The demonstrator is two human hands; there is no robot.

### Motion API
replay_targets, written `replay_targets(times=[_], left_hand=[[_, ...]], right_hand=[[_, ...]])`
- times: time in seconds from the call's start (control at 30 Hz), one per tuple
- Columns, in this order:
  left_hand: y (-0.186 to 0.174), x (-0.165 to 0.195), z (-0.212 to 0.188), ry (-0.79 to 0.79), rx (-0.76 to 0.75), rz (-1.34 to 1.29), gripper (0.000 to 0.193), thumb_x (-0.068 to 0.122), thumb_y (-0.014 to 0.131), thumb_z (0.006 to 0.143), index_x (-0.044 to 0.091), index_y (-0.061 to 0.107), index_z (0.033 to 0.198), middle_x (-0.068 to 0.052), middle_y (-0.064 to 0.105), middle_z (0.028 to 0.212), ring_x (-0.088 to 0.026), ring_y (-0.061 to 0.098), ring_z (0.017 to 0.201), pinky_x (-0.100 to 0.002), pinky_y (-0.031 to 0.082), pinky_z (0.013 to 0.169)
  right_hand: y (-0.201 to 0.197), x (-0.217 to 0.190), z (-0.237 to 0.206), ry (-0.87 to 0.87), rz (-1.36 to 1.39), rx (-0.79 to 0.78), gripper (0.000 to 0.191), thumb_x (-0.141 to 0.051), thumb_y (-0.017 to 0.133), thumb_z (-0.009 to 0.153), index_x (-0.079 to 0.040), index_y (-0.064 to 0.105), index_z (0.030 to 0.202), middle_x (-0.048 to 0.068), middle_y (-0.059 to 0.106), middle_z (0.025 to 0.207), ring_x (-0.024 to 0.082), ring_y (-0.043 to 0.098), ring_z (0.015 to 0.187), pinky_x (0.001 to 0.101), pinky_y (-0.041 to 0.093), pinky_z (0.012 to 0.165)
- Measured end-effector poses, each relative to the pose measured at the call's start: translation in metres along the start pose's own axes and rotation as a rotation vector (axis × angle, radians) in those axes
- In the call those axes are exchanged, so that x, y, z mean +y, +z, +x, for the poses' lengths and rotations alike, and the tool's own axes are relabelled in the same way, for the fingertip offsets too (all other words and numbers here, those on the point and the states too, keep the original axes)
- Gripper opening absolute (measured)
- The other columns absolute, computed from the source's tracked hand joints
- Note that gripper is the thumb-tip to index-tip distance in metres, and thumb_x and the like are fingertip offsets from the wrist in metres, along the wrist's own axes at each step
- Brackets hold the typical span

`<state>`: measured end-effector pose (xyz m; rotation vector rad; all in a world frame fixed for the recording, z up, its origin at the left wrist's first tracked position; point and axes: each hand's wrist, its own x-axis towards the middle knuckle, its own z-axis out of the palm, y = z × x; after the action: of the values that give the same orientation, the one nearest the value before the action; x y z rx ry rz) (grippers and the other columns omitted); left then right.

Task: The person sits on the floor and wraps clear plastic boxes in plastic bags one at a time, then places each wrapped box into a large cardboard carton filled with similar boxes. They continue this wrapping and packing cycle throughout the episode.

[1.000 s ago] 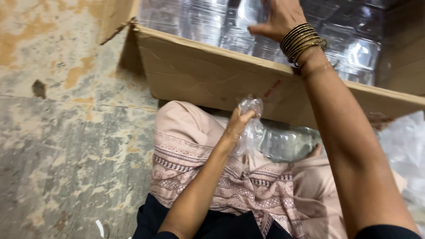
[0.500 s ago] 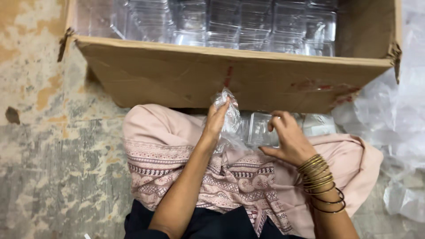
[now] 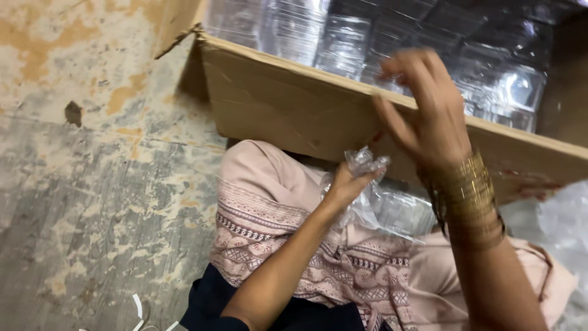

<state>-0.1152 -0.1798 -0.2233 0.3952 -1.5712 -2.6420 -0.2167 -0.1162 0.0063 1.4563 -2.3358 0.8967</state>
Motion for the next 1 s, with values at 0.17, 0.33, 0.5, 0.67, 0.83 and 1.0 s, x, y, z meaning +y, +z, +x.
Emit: replay_targets(times=[0.17,0.33,0.5,0.67,0.83,1.0], left_hand=[[-0.02,0.006,-0.001,0.04,0.025,-0.131,0.031,0.028,0.071,0.098,0.001,0.07,0.114,0.001,0.072,0.104,-0.009,0.065,0.096,-0.027,0.051,0.085],[-0.032,-0.002,0.008,-0.06,0.065,-0.101,0.034,0.03,0.069,0.106,-0.003,0.076,0.113,-0.003,0.065,0.094,-0.013,0.052,0.083,-0.031,0.042,0.071],[-0.029,0.008,0.006,0.05,0.006,-0.153,0.027,0.025,0.069,0.097,0.004,0.068,0.114,0.003,0.068,0.103,-0.008,0.061,0.096,-0.026,0.049,0.086],[-0.024,0.012,0.006,0.049,0.024,-0.153,0.032,0.027,0.07,0.096,0.003,0.069,0.117,0.002,0.068,0.103,-0.009,0.061,0.095,-0.027,0.049,0.085],[-0.008,0.007,0.005,-0.037,0.048,-0.09,0.036,0.033,0.068,0.1,0.0,0.071,0.114,-0.001,0.068,0.099,-0.011,0.061,0.092,-0.028,0.05,0.085],[0.025,0.017,-0.007,-0.113,0.002,-0.125,0.042,0.039,0.063,0.097,0.002,0.072,0.116,-0.005,0.072,0.105,-0.013,0.066,0.093,-0.028,0.052,0.084]], right_hand=[[0.081,0.027,0.122,-0.196,-0.029,-0.35,0.044,-0.028,0.079,0.103,-0.002,0.06,0.133,0.025,0.059,0.13,0.042,0.06,0.115,0.0493,0.051,0.096],[0.143,0.053,0.151,-0.072,-0.048,-0.531,0.064,-0.037,0.086,0.085,-0.004,0.051,0.128,0.026,0.056,0.122,0.044,0.055,0.115,0.0518,0.046,0.097],[0.138,0.064,0.14,-0.239,0.043,-0.317,0.067,-0.035,0.091,0.087,-0.003,0.046,0.126,0.02,0.057,0.119,0.039,0.056,0.115,0.0478,0.048,0.102],[0.067,0.043,0.074,0.109,0.143,-0.014,0.071,-0.03,0.091,0.091,-0.006,0.047,0.141,0.012,0.055,0.127,0.027,0.059,0.116,0.04,0.055,0.093],[-0.019,-0.007,-0.061,0.171,0.363,-0.008,0.077,-0.021,0.09,0.075,-0.006,0.044,0.135,0.011,0.051,0.132,0.023,0.057,0.124,0.0364,0.056,0.107],[-0.043,-0.024,-0.184,0.475,0.062,-0.133,0.068,-0.023,0.089,0.067,-0.003,0.05,0.121,0.022,0.049,0.136,0.035,0.052,0.128,0.0465,0.05,0.108]])
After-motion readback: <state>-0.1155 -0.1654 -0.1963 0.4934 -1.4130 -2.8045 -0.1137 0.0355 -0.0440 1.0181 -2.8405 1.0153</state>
